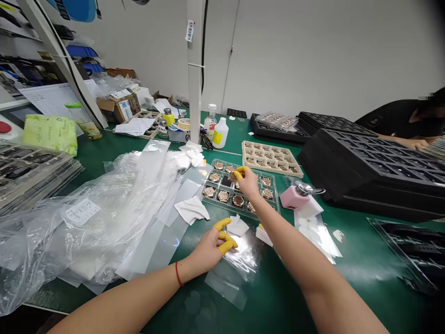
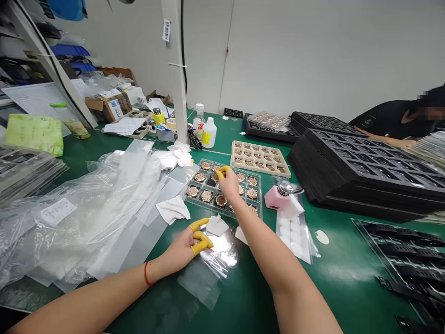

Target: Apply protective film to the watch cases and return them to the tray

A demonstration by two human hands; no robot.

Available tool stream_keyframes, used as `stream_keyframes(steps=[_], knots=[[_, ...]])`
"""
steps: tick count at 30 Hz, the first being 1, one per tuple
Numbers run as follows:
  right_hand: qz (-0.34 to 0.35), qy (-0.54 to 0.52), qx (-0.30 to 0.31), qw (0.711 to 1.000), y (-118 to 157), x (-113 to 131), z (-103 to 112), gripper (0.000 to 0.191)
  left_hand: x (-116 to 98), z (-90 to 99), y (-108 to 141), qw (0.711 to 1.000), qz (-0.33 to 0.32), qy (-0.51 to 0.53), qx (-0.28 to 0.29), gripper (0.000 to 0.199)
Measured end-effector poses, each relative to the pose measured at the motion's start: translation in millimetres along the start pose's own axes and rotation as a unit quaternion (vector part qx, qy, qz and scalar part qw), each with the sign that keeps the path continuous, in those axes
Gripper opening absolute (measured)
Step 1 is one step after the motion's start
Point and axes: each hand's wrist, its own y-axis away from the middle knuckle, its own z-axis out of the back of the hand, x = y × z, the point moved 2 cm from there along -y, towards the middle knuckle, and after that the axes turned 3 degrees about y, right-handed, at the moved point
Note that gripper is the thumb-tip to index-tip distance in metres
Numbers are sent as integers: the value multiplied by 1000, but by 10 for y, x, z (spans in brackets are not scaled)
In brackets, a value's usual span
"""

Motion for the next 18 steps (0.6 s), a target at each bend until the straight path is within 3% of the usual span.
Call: stream_keyframes(steps=[2,6,12,15,18], knots=[[3,44,13,999,-167,-51,-149,24,15,18,13,1000,-7,-3,12,64],[42,134,40,989,-217,-19,-360,20,45,59,6,1000,-2,-9,11,58],[145,189,123,963,-353,277,-535,17,141,46,-47,1000,-1,13,23,54],[159,196,165,953,-471,389,-623,16,153,60,-45,1000,-3,-2,21,51],[155,193,165,955,-489,477,-591,13,115,86,-38,1000,4,-17,4,49]])
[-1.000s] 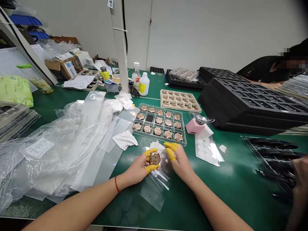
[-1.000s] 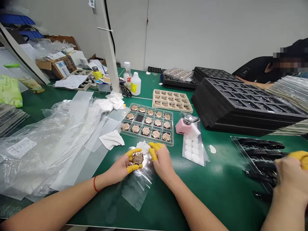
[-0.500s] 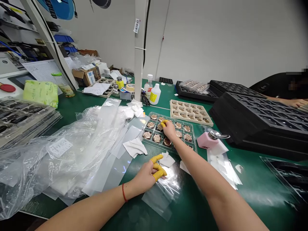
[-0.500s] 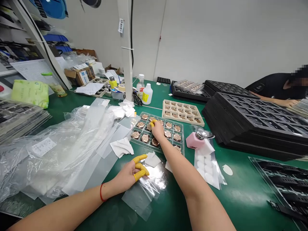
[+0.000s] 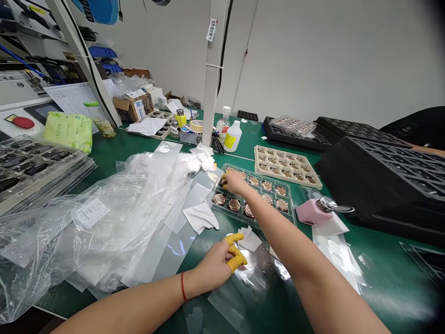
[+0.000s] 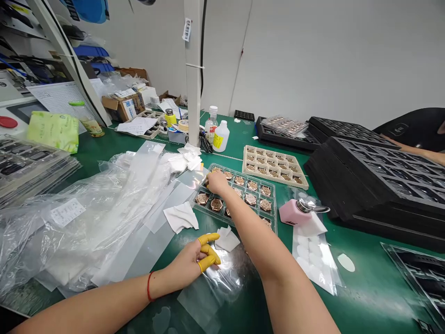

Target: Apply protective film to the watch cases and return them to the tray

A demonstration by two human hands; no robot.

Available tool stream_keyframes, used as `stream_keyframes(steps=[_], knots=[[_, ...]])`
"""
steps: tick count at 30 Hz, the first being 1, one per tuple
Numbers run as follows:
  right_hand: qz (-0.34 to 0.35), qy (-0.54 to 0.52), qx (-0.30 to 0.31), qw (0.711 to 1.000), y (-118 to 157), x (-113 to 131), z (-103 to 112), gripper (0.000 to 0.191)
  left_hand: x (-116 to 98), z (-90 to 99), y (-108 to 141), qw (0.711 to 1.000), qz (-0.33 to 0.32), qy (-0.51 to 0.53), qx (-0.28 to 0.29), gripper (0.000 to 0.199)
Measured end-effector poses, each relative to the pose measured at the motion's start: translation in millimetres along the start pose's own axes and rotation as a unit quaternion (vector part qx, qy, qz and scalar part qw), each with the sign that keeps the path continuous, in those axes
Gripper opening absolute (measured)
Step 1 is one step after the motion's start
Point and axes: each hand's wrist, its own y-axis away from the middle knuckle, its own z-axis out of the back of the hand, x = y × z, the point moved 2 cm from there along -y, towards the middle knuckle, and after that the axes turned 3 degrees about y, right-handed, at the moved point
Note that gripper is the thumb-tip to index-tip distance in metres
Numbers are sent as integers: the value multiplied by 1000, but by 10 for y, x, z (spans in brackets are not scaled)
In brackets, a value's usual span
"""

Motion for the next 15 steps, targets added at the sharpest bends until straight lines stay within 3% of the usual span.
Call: stream_keyframes(steps=[3,7,11,15], knots=[[-8,-25,-30,999,233,48,162,7,-37,18,0,1000,0,10,-11,45],[-10,-118,-41,992,932,99,336,14,-33,18,-20,999,-8,39,-25,55],[-64,-434,73,896,1687,131,240,18,-53,-2,-17,997,-41,70,-20,71],[-89,-577,178,792,2081,111,112,26,-140,-51,59,995,-53,38,73,66]])
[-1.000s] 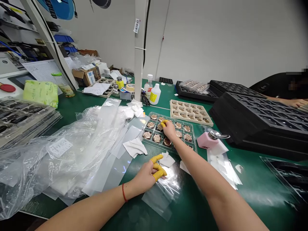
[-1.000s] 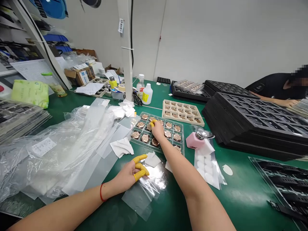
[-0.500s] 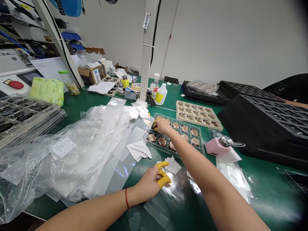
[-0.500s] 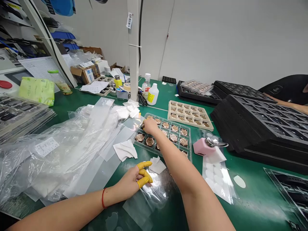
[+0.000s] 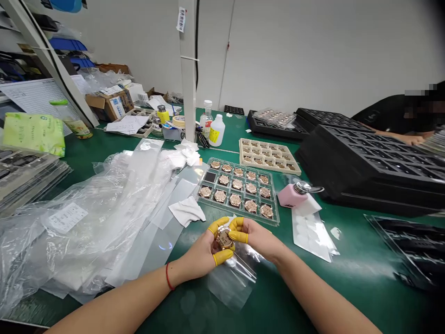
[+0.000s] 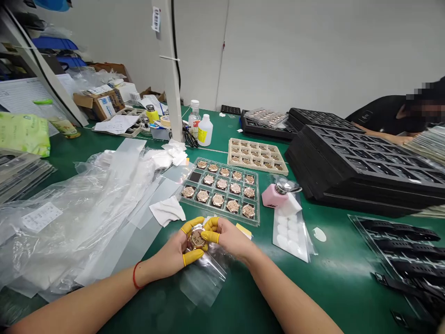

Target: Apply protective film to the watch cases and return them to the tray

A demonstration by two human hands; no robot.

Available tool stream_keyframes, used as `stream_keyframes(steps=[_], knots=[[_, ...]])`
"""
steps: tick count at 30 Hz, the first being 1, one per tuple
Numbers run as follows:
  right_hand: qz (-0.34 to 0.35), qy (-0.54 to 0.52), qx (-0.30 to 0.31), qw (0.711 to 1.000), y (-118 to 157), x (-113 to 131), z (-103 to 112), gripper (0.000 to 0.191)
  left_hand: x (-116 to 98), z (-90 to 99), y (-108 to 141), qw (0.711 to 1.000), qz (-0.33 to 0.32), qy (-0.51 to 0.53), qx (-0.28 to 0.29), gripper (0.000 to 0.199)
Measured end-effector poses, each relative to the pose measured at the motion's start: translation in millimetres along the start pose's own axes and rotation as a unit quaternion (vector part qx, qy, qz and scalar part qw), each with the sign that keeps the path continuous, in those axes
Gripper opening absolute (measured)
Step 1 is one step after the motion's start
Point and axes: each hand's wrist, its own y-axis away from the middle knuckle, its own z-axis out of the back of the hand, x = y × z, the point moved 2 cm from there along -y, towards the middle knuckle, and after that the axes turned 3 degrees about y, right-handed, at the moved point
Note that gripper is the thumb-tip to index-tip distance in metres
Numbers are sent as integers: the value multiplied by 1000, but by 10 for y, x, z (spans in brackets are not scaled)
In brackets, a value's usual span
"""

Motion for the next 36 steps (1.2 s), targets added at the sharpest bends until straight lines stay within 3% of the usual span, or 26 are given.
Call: stream_keyframes(steps=[3,6,9,11,13,15,19,23,28,31,36], knots=[[-20,-8,28,999,71,-63,46,29,-54,-53,33,999,27,-24,40,56],[18,93,-55,994,69,-81,152,25,-93,-76,16,999,42,0,-13,52],[80,261,-204,940,35,-145,247,21,-115,-69,-9,995,69,43,-66,58],[104,372,-251,888,-4,-223,262,17,-130,-46,-10,993,81,54,-69,60],[107,456,-250,847,-42,-293,259,12,-151,-15,1,994,77,54,-50,61],[107,489,-237,833,-52,-302,273,7,-171,11,19,996,71,54,-15,59],[136,405,-240,872,65,-117,325,8,-179,31,39,996,62,44,40,54],[215,334,-219,891,221,84,154,10,-131,36,24,999,47,-4,17,47],[319,414,-173,835,197,45,-203,7,-99,23,14,996,33,-81,-7,44],[343,470,-180,793,126,-47,-237,12,-98,17,19,992,24,-119,-14,41],[356,458,-221,784,139,-72,-179,13,-70,45,27,995,23,-87,-43,45]])
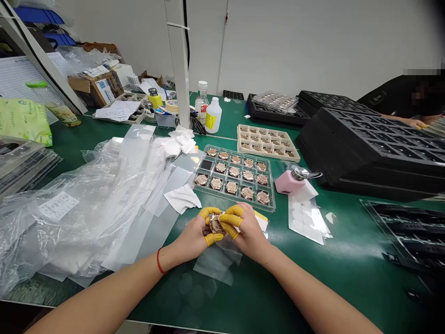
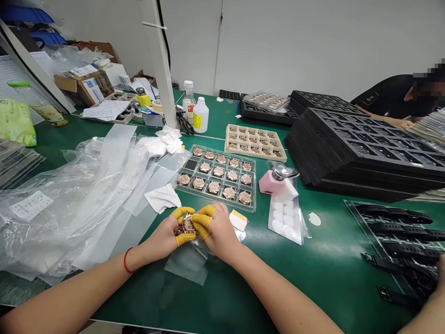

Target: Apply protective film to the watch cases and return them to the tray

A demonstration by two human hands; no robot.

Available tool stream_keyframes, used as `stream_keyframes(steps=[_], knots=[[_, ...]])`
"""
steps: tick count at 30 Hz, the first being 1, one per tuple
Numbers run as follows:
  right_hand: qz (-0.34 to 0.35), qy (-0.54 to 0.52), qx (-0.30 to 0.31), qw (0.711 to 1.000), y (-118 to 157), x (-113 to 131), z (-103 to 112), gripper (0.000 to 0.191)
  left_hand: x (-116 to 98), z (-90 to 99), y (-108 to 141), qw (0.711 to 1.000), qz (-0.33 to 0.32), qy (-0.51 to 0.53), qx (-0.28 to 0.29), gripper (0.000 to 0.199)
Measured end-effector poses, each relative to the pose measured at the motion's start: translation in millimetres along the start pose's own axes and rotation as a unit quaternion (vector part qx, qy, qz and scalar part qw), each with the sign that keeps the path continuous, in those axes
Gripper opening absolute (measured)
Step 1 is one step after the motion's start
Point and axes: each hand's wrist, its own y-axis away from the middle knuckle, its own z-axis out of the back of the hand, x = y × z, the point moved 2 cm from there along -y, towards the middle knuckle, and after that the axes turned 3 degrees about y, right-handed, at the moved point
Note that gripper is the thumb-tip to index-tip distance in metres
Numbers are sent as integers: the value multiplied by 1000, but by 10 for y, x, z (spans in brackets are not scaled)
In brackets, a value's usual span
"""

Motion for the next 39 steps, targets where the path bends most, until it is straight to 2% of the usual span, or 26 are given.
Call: stream_keyframes(steps=[5,9,13,14,16,18,20,25,32,34,37,39], knots=[[20,11,11,1000,2,78,-9,16,12,-6,-5,1000,-23,-13,15,39],[-4,13,-15,1000,8,72,7,13,20,-1,0,1000,-15,9,-12,45],[3,13,19,1000,13,81,-9,15,43,-8,0,1000,-19,-10,-3,43],[-14,8,21,1000,6,56,-5,15,48,-5,-2,1000,-20,-16,-9,42],[-92,-4,12,996,-12,-45,29,11,52,10,-8,999,-19,-16,-33,43],[-190,-21,13,982,-14,-167,93,15,40,28,-15,998,-20,-4,-51,44],[-251,-58,49,965,5,-242,154,26,12,44,-23,998,-30,16,-57,45],[-288,-206,222,909,77,-171,166,40,-59,54,-34,994,-64,63,-55,44],[-328,-278,266,863,42,-151,176,34,-41,76,-29,994,-69,17,-89,42],[-317,-269,260,872,37,-166,197,31,-31,82,-31,994,-67,2,-86,42],[-294,-204,214,909,30,-171,202,18,-25,72,-25,995,-65,-15,-71,40],[-279,-173,212,921,27,-152,176,13,-22,56,-16,996,-62,-27,-59,40]])
